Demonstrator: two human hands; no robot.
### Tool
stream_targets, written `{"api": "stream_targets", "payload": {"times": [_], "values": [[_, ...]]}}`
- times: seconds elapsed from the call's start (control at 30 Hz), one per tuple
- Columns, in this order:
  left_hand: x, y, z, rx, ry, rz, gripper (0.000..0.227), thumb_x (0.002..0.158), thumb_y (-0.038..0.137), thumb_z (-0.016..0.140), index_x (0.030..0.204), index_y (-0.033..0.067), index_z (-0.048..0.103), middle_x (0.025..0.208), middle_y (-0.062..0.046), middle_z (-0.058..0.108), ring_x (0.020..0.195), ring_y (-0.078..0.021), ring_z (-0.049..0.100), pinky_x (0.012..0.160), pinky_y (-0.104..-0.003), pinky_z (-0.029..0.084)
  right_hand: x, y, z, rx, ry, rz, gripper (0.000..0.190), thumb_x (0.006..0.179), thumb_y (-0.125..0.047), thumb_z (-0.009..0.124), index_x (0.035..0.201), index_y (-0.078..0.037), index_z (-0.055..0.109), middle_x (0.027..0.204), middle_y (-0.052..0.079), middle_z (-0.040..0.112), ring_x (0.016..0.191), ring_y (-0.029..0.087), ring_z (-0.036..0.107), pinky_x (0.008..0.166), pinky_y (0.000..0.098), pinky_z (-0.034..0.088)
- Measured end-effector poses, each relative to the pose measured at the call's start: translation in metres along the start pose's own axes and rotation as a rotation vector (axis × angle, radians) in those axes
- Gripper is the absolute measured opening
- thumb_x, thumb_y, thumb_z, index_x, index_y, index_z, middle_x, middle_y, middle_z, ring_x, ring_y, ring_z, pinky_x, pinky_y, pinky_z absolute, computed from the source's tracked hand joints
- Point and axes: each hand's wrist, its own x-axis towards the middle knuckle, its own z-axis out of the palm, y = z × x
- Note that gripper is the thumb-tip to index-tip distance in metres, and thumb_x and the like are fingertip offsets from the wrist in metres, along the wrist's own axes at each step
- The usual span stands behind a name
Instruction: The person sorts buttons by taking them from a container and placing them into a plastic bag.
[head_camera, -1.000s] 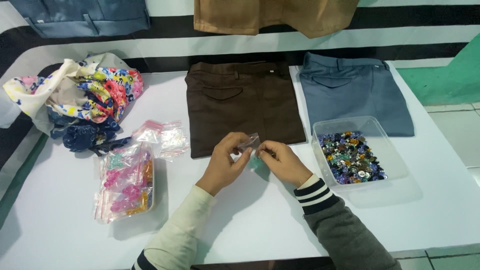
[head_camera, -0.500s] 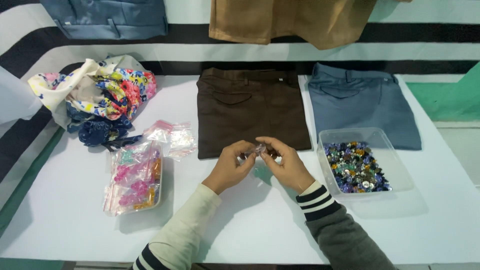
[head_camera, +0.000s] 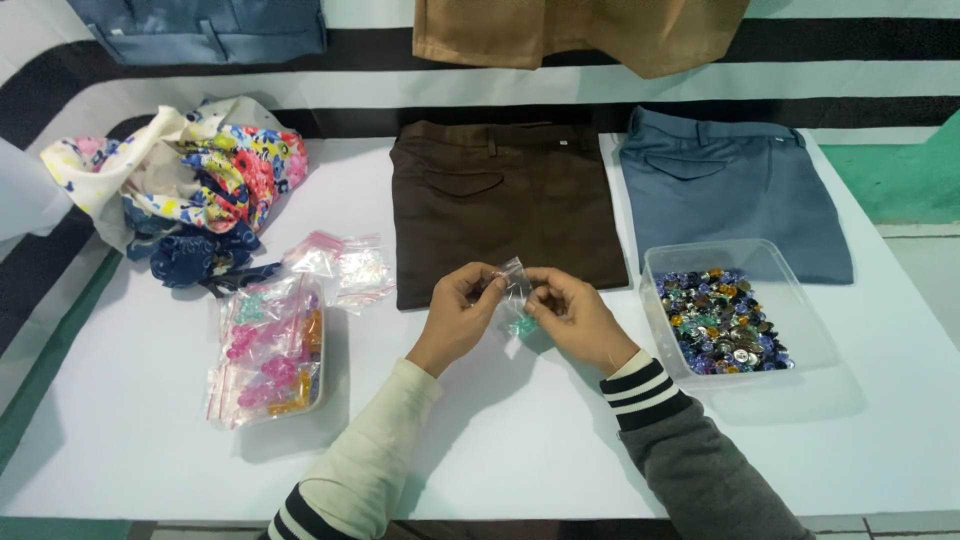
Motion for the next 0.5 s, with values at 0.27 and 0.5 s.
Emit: {"api": "stream_targets", "payload": {"times": [0.27, 0.5], "values": [[-0.005, 0.015, 0.0, 0.203, -0.064, 0.144, 0.007, 0.093, 0.009, 0.069, 0.091, 0.0035, 0.072, 0.079, -0.014, 0.068, 0.075, -0.026, 0.068, 0.071, -0.036, 0.056, -0.006, -0.027, -0.007, -0.139, 0.044, -0.156, 0.053, 0.091, -0.006, 0.065, 0.141, -0.005, 0.048, 0.112, 0.018, 0.064, 0.096, 0.031, 0.067, 0.079, 0.0414, 0.056], [-0.007, 0.031, 0.005, 0.368, -0.127, 0.279, 0.004, 0.087, 0.003, 0.074, 0.091, 0.004, 0.073, 0.088, -0.014, 0.07, 0.081, -0.0297, 0.071, 0.073, -0.04, 0.059, -0.005, -0.028, -0.015, -0.39, -0.028, -0.24, 0.028, 0.091, -0.008, 0.067, 0.119, -0.004, 0.067, 0.098, 0.015, 0.066, 0.09, 0.033, 0.071, 0.074, 0.0412, 0.058]]}}
